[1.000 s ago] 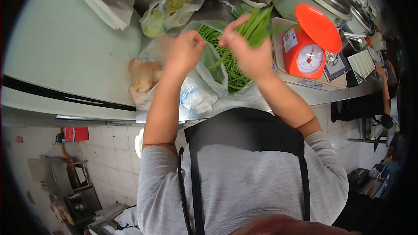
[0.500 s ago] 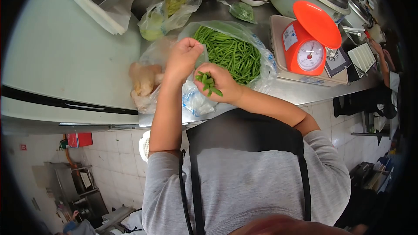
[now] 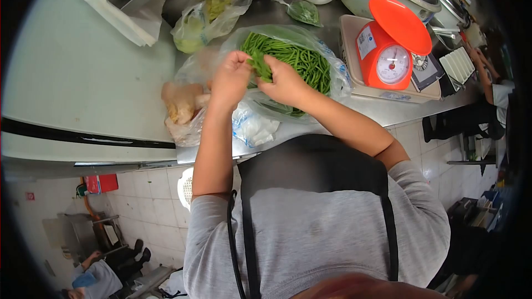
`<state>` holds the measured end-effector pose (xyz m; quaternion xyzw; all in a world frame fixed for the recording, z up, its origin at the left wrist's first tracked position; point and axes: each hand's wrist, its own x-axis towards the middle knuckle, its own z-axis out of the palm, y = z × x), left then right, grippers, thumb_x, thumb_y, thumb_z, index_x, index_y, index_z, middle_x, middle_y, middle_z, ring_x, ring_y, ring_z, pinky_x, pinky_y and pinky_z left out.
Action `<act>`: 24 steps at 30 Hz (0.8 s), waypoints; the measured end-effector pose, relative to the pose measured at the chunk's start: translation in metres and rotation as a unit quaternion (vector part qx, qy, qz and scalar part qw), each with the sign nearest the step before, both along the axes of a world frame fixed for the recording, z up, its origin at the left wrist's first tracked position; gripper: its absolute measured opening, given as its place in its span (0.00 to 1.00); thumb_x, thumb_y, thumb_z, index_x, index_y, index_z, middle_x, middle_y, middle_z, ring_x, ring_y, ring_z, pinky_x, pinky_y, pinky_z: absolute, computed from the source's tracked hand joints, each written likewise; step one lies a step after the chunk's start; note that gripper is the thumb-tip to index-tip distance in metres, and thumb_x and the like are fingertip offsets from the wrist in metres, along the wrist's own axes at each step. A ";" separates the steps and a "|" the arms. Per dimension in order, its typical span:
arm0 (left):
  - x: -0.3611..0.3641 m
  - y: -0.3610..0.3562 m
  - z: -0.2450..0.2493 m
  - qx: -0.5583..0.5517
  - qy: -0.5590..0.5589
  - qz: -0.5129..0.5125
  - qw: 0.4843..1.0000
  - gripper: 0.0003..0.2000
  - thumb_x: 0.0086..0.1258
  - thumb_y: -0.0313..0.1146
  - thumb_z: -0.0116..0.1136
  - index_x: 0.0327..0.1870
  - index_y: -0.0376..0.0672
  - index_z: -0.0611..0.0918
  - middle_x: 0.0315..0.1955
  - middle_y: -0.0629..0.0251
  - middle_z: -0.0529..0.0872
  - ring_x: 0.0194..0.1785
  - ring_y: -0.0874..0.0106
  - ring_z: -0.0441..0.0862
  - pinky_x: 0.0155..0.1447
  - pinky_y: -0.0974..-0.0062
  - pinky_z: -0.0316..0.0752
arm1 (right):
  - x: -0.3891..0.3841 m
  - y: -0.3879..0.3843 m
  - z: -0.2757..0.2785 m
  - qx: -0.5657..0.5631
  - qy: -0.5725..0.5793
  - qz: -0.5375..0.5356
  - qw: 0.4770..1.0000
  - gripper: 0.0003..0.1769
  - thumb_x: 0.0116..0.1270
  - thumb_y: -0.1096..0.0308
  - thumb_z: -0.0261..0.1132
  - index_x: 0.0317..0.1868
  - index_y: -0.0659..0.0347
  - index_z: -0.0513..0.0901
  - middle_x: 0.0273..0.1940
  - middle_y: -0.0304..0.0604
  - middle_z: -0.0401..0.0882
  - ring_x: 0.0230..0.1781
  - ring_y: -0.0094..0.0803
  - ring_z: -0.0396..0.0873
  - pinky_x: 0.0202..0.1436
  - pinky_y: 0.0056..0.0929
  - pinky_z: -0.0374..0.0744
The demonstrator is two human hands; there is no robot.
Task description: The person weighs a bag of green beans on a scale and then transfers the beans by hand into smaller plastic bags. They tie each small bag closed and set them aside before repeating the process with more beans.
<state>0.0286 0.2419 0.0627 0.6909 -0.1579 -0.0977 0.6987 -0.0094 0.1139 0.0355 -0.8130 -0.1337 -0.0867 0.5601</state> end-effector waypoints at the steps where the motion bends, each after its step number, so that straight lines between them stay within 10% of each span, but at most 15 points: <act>1: 0.001 0.000 0.003 -0.005 0.001 0.007 1.000 0.03 0.62 0.27 0.49 0.32 0.38 0.73 0.25 0.72 0.74 0.28 0.83 0.68 0.33 0.85 0.64 | -0.001 0.001 -0.001 0.024 -0.009 0.012 1.000 0.14 0.51 0.73 0.59 0.40 0.65 0.71 0.28 0.40 0.74 0.29 0.27 0.72 0.36 0.26 0.71; 11: 0.002 0.008 0.011 0.037 0.009 0.047 0.998 0.04 0.61 0.29 0.51 0.32 0.39 0.73 0.24 0.73 0.73 0.28 0.85 0.67 0.32 0.86 0.63 | -0.007 -0.009 0.062 0.394 -0.048 0.000 0.918 0.05 0.58 0.75 0.56 0.35 0.61 0.69 0.29 0.39 0.74 0.31 0.26 0.75 0.36 0.25 0.72; 24: 0.004 0.013 0.007 0.028 -0.057 0.059 0.996 0.04 0.60 0.28 0.52 0.30 0.38 0.73 0.23 0.73 0.74 0.26 0.85 0.68 0.30 0.86 0.63 | -0.018 -0.009 0.045 0.055 -0.353 -0.012 0.934 0.10 0.53 0.81 0.58 0.35 0.62 0.67 0.31 0.44 0.71 0.32 0.31 0.72 0.39 0.25 0.71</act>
